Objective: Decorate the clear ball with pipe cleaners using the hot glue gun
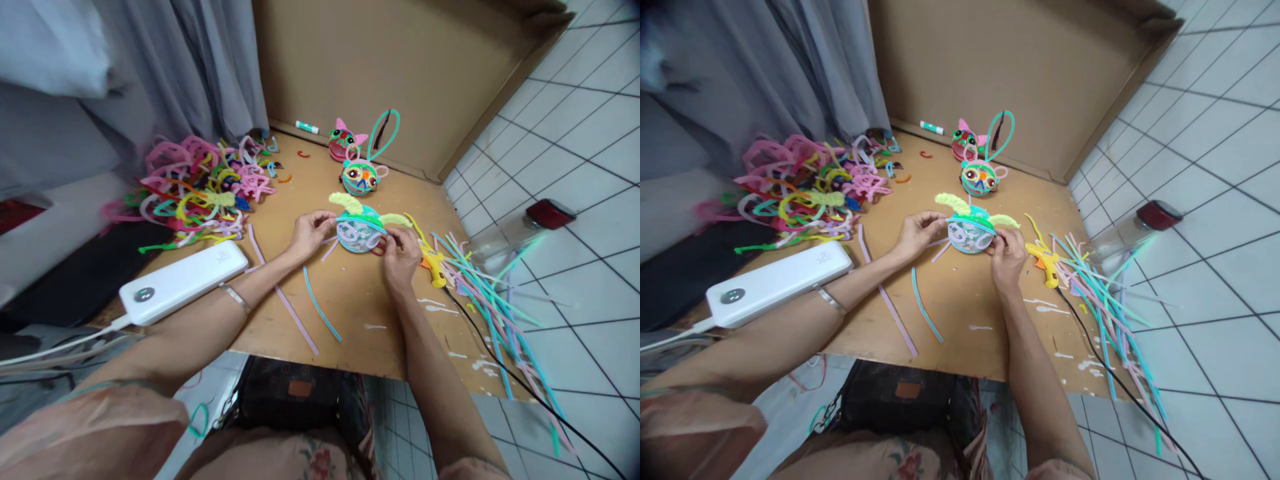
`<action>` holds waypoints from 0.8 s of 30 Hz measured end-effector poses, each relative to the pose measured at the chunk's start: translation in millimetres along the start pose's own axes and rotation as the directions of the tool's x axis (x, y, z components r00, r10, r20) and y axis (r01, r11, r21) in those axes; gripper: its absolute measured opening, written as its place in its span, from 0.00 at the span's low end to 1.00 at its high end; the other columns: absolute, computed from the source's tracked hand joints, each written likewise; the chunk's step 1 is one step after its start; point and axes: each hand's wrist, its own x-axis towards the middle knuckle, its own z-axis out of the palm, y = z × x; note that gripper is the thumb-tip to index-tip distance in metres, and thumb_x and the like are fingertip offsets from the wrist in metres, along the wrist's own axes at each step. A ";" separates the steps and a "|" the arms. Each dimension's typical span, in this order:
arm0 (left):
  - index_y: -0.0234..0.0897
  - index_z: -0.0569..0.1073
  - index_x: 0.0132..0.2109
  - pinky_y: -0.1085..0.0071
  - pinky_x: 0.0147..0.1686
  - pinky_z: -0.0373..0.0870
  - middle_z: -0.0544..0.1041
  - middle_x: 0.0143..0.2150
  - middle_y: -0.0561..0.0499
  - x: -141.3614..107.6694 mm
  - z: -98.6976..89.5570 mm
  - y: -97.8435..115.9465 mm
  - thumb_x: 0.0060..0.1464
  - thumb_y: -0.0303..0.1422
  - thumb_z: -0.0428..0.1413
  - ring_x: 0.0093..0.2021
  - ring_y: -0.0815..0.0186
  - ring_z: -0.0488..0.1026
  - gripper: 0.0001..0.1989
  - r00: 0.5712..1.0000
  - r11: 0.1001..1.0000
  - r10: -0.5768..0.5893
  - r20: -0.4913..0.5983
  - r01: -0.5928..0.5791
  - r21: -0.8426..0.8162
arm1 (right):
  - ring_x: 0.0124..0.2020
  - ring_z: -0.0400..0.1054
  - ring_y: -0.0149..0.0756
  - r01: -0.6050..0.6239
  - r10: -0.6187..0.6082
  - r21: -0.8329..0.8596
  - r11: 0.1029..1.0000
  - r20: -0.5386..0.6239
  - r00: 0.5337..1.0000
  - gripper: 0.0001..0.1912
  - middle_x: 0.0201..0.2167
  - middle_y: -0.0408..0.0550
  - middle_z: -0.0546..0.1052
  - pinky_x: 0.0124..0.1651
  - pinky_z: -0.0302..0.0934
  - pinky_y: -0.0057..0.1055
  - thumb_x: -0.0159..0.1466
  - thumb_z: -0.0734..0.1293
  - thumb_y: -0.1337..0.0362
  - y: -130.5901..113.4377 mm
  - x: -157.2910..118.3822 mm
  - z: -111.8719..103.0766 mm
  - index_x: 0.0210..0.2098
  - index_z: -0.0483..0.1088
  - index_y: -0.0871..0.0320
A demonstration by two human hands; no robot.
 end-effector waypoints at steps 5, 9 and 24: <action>0.32 0.78 0.35 0.76 0.29 0.62 0.75 0.27 0.54 -1.2 -1.2 -0.7 0.50 0.33 0.59 0.26 0.73 0.65 0.08 1.000 1.000 0.006 0.009 -0.006 0.004 | 0.39 0.74 0.40 -0.045 0.045 0.056 0.997 -0.003 0.999 0.09 0.34 0.48 0.79 0.46 0.69 0.38 0.62 0.62 0.67 -1.5 0.2 -0.7 0.34 0.75 0.54; 0.33 0.78 0.34 0.76 0.29 0.62 0.74 0.26 0.54 -4.0 -2.5 2.3 0.50 0.36 0.60 0.26 0.73 0.64 0.09 1.000 1.000 0.021 0.019 -0.021 0.009 | 0.40 0.74 0.40 -0.101 0.103 0.139 0.985 -0.003 0.995 0.10 0.35 0.49 0.79 0.47 0.69 0.38 0.62 0.61 0.68 0.9 -0.9 0.1 0.35 0.75 0.55; 0.34 0.75 0.33 0.75 0.28 0.63 0.71 0.24 0.56 -6.3 0.7 5.1 0.46 0.41 0.62 0.24 0.73 0.63 0.14 1.000 1.000 0.008 0.008 -0.008 -0.003 | 0.41 0.78 0.37 -0.324 0.308 0.306 0.895 0.099 0.946 0.11 0.40 0.49 0.82 0.50 0.74 0.38 0.65 0.62 0.63 11.7 -13.3 12.5 0.42 0.74 0.56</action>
